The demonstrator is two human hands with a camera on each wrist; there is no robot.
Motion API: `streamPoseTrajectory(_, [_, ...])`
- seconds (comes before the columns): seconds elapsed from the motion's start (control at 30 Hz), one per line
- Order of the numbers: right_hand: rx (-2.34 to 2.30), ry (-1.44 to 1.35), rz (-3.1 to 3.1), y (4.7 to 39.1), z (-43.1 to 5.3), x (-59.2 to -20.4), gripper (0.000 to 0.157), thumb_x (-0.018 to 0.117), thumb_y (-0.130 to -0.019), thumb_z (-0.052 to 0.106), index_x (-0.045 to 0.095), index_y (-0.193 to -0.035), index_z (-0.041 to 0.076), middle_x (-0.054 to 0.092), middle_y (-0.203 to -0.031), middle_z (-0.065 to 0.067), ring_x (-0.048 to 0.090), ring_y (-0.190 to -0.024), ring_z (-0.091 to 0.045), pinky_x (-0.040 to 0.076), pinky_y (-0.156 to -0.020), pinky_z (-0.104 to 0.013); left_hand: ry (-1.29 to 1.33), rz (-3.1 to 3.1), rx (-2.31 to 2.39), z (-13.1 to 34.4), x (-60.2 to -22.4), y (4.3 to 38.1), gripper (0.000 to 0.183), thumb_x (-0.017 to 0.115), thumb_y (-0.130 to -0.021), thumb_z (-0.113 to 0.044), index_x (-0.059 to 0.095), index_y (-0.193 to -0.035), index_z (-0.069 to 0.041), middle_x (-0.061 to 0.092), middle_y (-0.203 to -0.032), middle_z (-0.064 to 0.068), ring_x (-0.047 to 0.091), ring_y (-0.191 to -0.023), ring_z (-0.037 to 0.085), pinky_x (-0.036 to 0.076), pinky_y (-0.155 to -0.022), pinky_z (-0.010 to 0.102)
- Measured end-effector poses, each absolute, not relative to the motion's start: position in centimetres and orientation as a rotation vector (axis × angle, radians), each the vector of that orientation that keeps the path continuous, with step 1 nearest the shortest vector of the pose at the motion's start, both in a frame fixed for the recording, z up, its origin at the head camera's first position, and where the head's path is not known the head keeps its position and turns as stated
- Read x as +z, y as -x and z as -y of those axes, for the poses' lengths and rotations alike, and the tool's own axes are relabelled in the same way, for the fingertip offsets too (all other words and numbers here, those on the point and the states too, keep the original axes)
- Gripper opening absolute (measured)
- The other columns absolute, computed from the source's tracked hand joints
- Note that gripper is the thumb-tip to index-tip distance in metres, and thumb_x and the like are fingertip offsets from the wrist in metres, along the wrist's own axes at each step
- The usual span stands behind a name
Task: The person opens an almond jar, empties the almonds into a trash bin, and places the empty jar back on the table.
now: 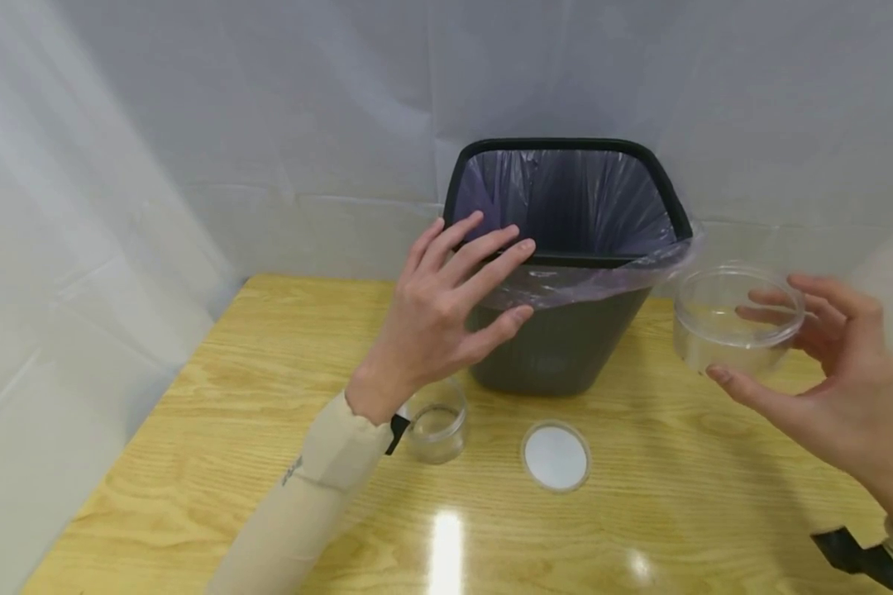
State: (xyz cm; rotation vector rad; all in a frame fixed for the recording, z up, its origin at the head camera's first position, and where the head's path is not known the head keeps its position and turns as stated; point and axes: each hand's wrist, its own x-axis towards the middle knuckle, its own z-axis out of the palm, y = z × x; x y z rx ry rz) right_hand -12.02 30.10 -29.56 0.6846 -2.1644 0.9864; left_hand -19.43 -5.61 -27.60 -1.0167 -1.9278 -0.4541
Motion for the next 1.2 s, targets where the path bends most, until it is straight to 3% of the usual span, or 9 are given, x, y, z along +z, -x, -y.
streamPoseTrajectory(0.27, [0.952,-0.66,2.208,11.8,-30.0,-30.2,0.097,0.088,-0.06,0.012,0.032,-0.137,-0.006,0.058,-0.127,-0.003,0.056,-0.111,0.005,0.04,-0.082,-0.006,1.023,1.936,-0.457,5.7,-27.7,19.4,0.054,0.058,-0.09,-0.047,0.053,-0.135,-0.02,0.053,-0.138,0.004,0.034,-0.14,0.027,0.021,-0.116,0.052])
streamPoseTrajectory(0.5, [0.996,-0.677,2.176,11.9,-30.0,-30.8,0.097,0.088,-0.06,0.014,0.032,-0.135,-0.009,0.06,-0.125,-0.005,0.058,-0.11,0.003,0.042,-0.081,-0.006,1.036,1.94,-0.464,5.7,-27.6,19.3,0.055,0.059,-0.089,-0.046,0.053,-0.136,-0.018,0.051,-0.141,0.006,0.03,-0.142,0.028,0.02,-0.116,0.053])
streamPoseTrajectory(0.7, [1.023,-0.671,2.166,11.8,-29.9,-31.2,0.1,0.09,-0.054,0.004,0.033,-0.135,-0.01,0.061,-0.124,-0.005,0.06,-0.109,0.002,0.043,-0.081,-0.006,1.043,1.948,-0.467,5.9,-27.5,19.2,0.054,0.058,-0.09,-0.046,0.053,-0.136,-0.017,0.05,-0.142,0.007,0.03,-0.142,0.027,0.019,-0.116,0.052])
streamPoseTrajectory(1.2, [1.13,-0.749,2.114,11.9,-29.4,-32.2,0.099,0.09,-0.055,0.004,0.032,-0.132,-0.016,0.061,-0.12,-0.011,0.062,-0.108,-0.004,0.045,-0.081,-0.008,1.049,1.918,-0.492,6.5,-27.5,18.5,0.052,0.06,-0.088,-0.044,0.056,-0.132,-0.016,0.051,-0.14,0.009,0.034,-0.14,0.029,0.023,-0.115,0.051])
